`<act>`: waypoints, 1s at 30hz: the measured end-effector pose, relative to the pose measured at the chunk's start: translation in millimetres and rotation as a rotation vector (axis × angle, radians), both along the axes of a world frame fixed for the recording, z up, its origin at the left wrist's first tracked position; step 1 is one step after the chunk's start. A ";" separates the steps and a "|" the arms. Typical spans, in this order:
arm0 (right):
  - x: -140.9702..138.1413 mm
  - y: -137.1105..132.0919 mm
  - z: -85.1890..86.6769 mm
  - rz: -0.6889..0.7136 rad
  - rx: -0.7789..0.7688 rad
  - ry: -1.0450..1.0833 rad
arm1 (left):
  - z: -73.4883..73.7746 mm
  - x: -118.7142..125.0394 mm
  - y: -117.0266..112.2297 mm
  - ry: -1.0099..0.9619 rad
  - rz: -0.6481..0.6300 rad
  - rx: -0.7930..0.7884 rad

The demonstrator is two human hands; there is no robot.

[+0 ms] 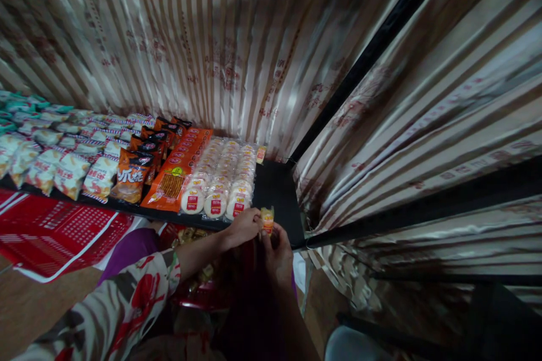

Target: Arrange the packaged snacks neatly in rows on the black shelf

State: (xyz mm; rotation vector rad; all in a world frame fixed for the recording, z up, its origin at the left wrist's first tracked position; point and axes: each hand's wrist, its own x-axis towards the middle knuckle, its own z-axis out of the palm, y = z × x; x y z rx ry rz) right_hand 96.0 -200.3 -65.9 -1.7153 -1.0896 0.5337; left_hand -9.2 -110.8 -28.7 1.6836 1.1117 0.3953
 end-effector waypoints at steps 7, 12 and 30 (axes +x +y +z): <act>9.5 9.8 2.7 0.010 0.044 0.140 | 12.8 13.7 7.7 0.114 0.032 0.063; 16.8 24.8 -0.8 -0.016 0.073 0.154 | 16.8 25.0 14.7 0.189 0.020 0.134; 38.8 62.2 -15.0 -0.131 -0.057 -0.357 | 20.8 57.0 40.9 0.243 -0.015 0.060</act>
